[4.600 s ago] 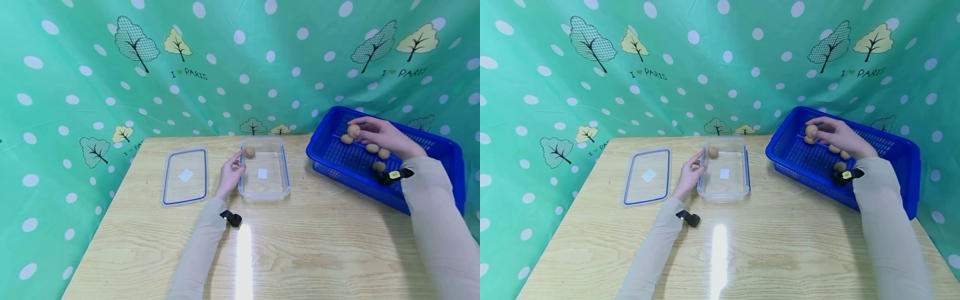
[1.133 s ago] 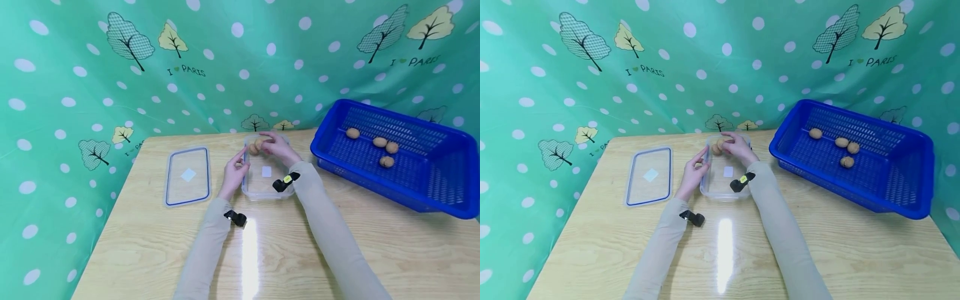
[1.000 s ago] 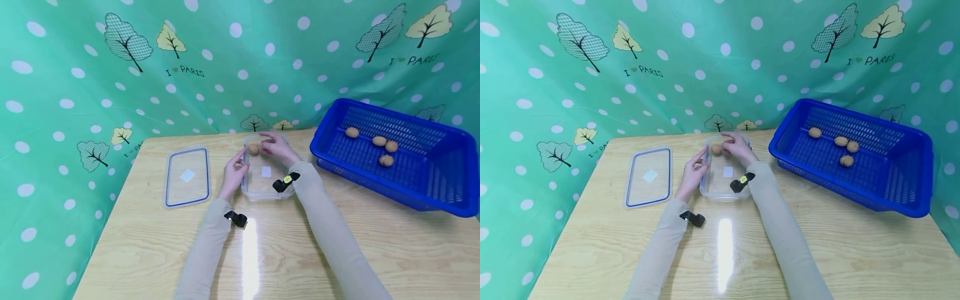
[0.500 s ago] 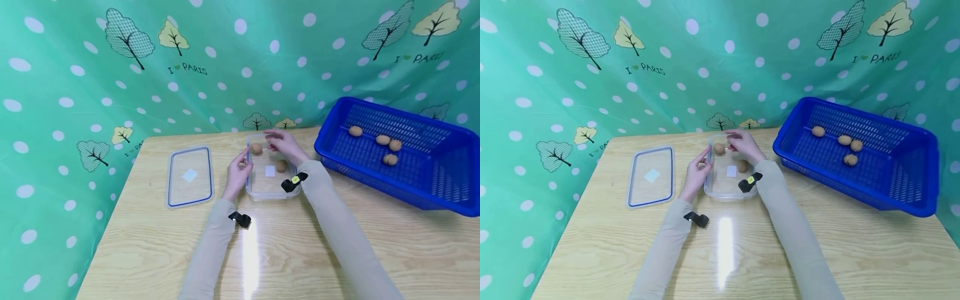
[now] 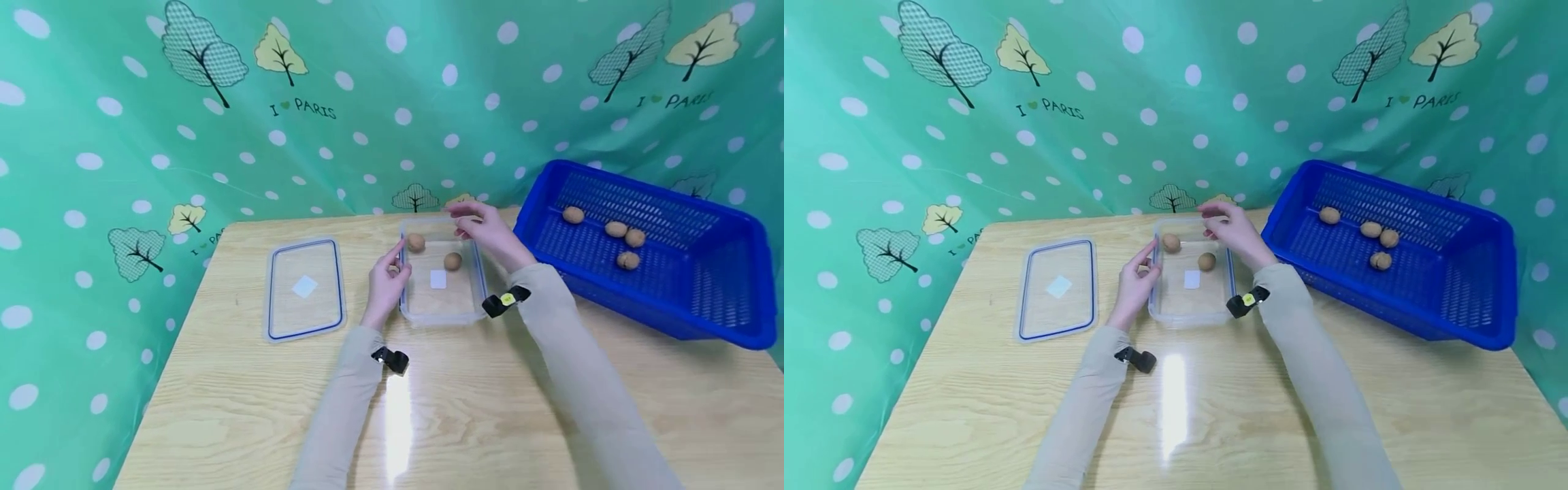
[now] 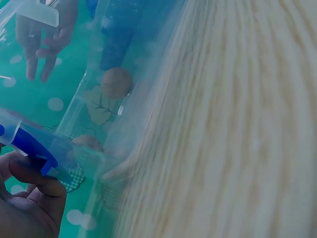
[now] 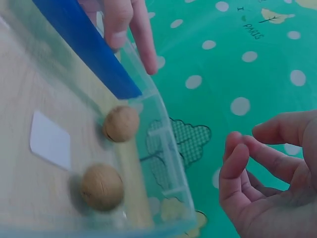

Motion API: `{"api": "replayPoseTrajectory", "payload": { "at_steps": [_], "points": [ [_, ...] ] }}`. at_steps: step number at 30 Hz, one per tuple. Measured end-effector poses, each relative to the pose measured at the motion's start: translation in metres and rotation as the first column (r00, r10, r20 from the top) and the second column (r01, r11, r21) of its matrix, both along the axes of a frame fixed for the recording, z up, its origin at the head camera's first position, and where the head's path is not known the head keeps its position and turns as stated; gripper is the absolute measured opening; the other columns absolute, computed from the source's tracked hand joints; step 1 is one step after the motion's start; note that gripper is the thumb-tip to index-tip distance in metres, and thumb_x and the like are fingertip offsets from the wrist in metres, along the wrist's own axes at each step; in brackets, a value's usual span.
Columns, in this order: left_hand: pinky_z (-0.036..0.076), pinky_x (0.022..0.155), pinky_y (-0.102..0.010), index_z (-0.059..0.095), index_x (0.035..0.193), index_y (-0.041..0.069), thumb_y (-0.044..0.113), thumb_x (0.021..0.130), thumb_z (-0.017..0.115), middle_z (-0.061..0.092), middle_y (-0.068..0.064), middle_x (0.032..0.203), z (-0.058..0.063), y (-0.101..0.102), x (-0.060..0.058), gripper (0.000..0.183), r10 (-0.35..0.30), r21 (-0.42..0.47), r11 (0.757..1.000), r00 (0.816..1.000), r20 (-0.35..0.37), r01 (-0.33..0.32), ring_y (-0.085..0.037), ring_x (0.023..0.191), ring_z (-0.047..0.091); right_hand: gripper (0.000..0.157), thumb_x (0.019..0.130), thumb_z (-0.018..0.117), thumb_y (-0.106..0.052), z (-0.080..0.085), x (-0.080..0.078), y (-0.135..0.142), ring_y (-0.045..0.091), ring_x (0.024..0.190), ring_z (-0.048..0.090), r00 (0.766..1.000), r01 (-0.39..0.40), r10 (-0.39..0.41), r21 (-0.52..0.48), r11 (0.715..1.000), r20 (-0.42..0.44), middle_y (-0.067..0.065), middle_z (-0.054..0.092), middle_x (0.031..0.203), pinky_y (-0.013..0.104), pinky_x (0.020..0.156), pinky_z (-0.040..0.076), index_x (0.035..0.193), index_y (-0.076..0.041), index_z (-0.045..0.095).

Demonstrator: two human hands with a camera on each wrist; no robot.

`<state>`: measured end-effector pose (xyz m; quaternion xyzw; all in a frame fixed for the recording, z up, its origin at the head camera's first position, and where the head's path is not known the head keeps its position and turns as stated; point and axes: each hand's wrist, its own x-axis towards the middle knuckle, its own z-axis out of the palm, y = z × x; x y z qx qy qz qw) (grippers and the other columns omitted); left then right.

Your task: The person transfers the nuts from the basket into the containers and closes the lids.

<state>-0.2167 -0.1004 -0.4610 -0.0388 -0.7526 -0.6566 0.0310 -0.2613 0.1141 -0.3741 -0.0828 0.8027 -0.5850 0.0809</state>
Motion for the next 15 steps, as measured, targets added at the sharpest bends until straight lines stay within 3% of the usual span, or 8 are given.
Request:
{"api": "replayPoseTrajectory", "payload": {
  "at_steps": [5, 15],
  "points": [
    [0.037, 0.049, -0.016, 0.050, 0.141, 0.012, -0.002, 0.089, 0.059, 0.050, -0.004, 0.092, 0.001, -0.004, 0.004, 0.055, 0.014, -0.016, 1.000, 1.000, 0.004, -0.014, -0.006, 0.055, 0.040, 0.037, 0.100, 0.047, -0.011, 0.005, 0.009, 0.018, 0.029, 0.098, 0.057, 0.997, -0.017, 0.021, 0.057, 0.998, -0.071, 0.020, 0.051, 0.129, 0.038, 0.083, 0.047, 0.135, 0.001, 0.050],
    [0.037, 0.049, -0.017, 0.049, 0.142, 0.013, -0.001, 0.089, 0.059, 0.050, -0.004, 0.092, 0.004, -0.006, 0.003, 0.056, -0.010, -0.060, 0.998, 1.000, -0.007, 0.010, -0.007, 0.056, 0.040, 0.035, 0.099, 0.049, -0.013, 0.017, 0.017, 0.064, 0.017, 0.088, 0.059, 0.989, 0.016, 0.008, 0.158, 0.987, -0.148, 0.016, 0.056, 0.122, 0.026, 0.070, 0.048, 0.131, -0.001, 0.053]
  ]
}}
